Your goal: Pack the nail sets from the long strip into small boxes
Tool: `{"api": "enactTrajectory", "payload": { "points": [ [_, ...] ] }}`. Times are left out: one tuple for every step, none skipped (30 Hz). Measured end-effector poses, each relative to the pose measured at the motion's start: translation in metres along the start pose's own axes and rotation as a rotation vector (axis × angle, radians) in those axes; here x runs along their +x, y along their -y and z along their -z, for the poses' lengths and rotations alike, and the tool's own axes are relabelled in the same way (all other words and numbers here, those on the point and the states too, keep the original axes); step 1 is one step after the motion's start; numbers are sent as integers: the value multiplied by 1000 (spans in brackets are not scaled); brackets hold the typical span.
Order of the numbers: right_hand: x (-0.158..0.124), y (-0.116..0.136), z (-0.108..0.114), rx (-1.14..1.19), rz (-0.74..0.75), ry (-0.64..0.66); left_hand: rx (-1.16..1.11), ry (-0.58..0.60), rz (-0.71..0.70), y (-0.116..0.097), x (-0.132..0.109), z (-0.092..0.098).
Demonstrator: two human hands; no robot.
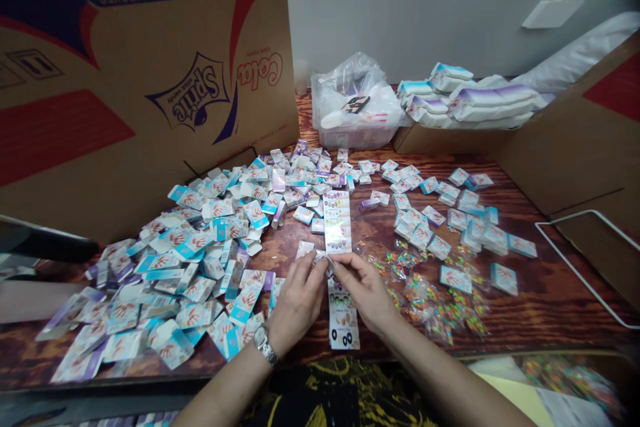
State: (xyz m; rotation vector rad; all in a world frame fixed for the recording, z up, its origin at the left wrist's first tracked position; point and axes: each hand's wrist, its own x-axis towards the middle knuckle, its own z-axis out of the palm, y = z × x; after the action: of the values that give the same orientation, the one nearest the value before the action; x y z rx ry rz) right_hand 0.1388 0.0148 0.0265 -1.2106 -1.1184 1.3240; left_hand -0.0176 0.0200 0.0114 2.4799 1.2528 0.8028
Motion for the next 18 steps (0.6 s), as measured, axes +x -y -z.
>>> {"api": "enactTrajectory", "payload": {
  "points": [
    [1,0,-1,24,-19,-32,10,-8,-4,-1,-1,-1],
    [2,0,-2,44,-34,-60,15,-20,-7,-1,-1,-3],
    [3,-1,-4,53,-44,-83,15,-32,-5,-2,-2,-5],
    [4,-1,-5,47,-47,-100,12,-46,3,-3,-3,-6],
    [5,-1,-5,24,-44,-115,9,-61,18,-4,-3,-8],
    [5,-1,-6,-18,-31,-125,9,-75,36,-4,-4,-9],
    [5,0,-7,-77,-6,-132,15,-83,50,-5,-4,-10],
    [4,1,-7,-147,31,-133,26,-87,56,-5,-4,-11],
    [3,2,-8,-221,79,-135,41,-90,53,-6,-3,-12],
    [1,3,-9,-294,132,-138,60,-93,42,-6,-3,-12],
    [-1,4,-9,-360,184,-141,81,-100,28,-6,-3,-13],
    [-2,5,-10,-415,225,-142,102,-109,19,-7,-3,-13],
    [-4,6,-11,-451,252,-145,120,-119,15,-7,-3,-14],
    [-4,6,-11,-470,263,-145,134,-125,14,-7,-3,-15],
    [-5,6,-10,-471,261,-139,143,-126,14,-7,-4,-16],
    [-4,6,-9,-461,253,-125,146,-122,15,-7,-5,-16],
    [-4,6,-8,-448,245,-106,144,-117,17,-6,-5,-17],
    [-3,6,-7,-442,241,-85,140,-112,19,-6,-5,-17]
  ]
}}
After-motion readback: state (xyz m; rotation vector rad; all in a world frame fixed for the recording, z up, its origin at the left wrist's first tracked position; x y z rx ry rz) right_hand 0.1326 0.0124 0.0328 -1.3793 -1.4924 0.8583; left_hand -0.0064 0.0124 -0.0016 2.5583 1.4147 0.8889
